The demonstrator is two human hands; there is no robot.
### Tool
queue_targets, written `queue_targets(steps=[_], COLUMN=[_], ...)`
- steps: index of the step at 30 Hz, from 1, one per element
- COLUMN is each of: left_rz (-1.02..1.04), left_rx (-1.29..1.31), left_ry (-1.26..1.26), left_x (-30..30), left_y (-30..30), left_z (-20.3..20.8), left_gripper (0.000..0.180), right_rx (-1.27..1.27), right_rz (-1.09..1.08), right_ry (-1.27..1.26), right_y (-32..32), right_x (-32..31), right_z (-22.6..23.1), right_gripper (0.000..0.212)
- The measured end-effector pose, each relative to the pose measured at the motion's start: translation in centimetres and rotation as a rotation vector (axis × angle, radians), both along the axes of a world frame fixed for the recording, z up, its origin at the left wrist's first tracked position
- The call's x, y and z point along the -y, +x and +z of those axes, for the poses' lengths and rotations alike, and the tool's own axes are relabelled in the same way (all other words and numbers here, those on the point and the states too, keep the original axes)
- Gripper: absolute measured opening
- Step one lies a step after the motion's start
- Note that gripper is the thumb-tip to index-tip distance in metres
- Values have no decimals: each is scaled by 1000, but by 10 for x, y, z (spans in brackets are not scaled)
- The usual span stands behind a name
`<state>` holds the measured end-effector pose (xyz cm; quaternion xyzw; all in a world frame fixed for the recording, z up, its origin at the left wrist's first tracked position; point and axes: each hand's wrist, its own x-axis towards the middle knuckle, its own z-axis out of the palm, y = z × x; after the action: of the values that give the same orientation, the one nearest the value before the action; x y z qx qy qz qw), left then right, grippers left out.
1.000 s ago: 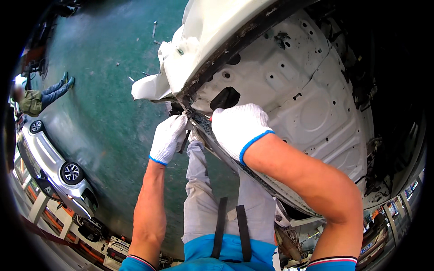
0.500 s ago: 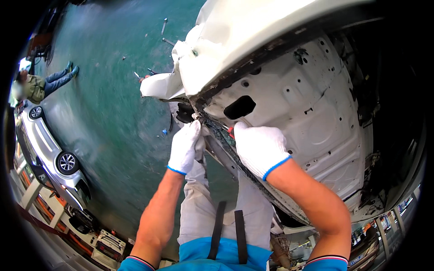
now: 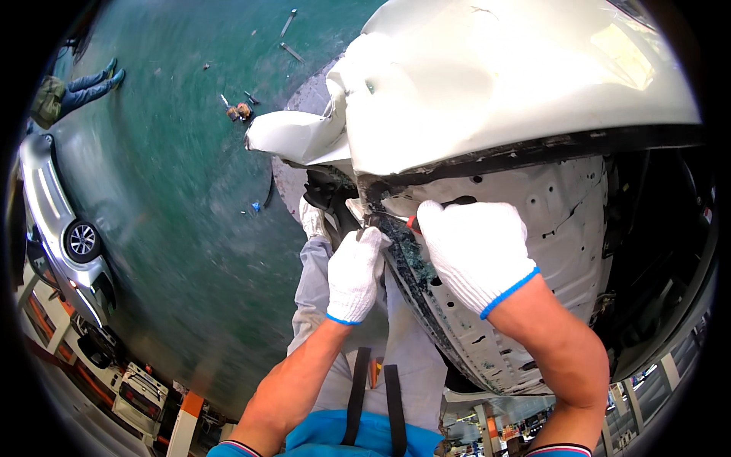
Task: The person uses a utility knife to scrape and peel away old sealant from the windshield frame of a white car. They carefully work along the edges of the metal frame, removing the black adhesive material in strips.
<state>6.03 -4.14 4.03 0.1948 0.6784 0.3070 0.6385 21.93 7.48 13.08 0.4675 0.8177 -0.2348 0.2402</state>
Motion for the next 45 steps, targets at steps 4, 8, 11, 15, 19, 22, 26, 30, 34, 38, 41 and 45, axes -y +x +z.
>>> queue_targets(steps=[4, 8, 11, 15, 19, 22, 26, 30, 34, 38, 41, 45], left_rz=[-38, -64, -82, -136, -155, -125, -149, -134, -168, -172, -205, -158], left_rx=[13, 29, 17, 41, 52, 104, 96, 72, 118, 116, 117, 90], left_ry=[6, 3, 31, 0, 2, -2, -39, 32, -49, -44, -21, 6], left_x=[4, 2, -2, -8, -9, -6, -10, -9, -10, -10, -9, -8], left_y=[-7, -12, -15, -26, -27, -27, -29, -24, -32, -32, -33, -29], left_z=[-7, -11, -5, -8, -13, -14, -9, -11, -13, -13, -16, -17], left_gripper=[32, 31, 31, 32, 33, 32, 31, 35, 36, 36, 37, 32], right_rx=[-2, 10, 24, 62, 59, 23, 52, 38, -30, 32, -33, 63], right_rz=[103, 163, 159, 130, 94, 73, 12, -9, -29, -73, -82, -37], right_ry=[8, -19, -24, -24, -43, -66, -104, -107, -108, -141, -99, -191], right_y=[-9, -14, -12, -11, -2, 5, 11, 12, 14, 15, 16, 7], right_x=[-12, -21, -22, -18, -10, -11, -11, -6, -4, -1, 4, -2], right_z=[-4, -6, -3, -3, -7, -8, -7, -14, -13, -11, -14, -14], right_gripper=[9, 9, 8, 8, 9, 12, 15, 14, 14, 13, 12, 18])
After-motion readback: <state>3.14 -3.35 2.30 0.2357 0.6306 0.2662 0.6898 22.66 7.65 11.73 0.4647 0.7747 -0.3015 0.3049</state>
